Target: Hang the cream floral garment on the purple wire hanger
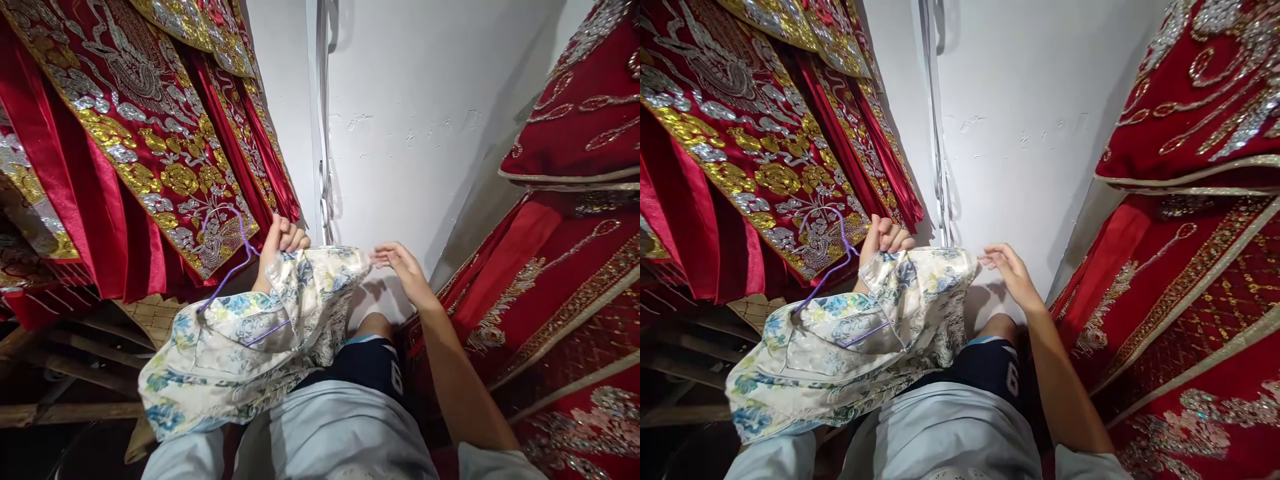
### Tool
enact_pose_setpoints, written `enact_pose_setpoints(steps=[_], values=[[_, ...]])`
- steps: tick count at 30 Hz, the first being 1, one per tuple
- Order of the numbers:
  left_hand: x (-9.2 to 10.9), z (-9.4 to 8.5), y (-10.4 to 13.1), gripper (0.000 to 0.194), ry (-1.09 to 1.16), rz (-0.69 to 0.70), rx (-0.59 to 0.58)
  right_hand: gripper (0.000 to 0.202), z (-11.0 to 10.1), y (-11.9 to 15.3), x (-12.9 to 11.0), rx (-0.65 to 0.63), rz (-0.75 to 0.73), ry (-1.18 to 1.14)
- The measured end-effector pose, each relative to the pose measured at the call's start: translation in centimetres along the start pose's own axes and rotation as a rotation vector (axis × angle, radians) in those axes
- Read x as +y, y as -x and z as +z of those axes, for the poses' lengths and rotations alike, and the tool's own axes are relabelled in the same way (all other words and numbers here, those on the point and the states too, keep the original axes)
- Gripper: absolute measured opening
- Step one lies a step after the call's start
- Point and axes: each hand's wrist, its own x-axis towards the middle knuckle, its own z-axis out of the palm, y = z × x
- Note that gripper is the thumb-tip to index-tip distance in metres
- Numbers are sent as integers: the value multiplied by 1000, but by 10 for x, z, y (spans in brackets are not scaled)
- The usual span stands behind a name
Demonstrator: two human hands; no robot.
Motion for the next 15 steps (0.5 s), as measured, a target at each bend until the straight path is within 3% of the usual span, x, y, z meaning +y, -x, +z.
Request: enact_pose_setpoints(steps=[3,5,10,15], values=[[-8,11,5,48,35,-84,-73,51,18,-1,-9,-47,-17,86],[-10,15,9,46,37,-94,-76,61,24,4,-9,9,14,138],[-6,10,13,43,38,-77,-28,66,11,23,4,150,71,188],[-16,15,8,39,111,-126,-79,54,8,18,0,24,104,23]])
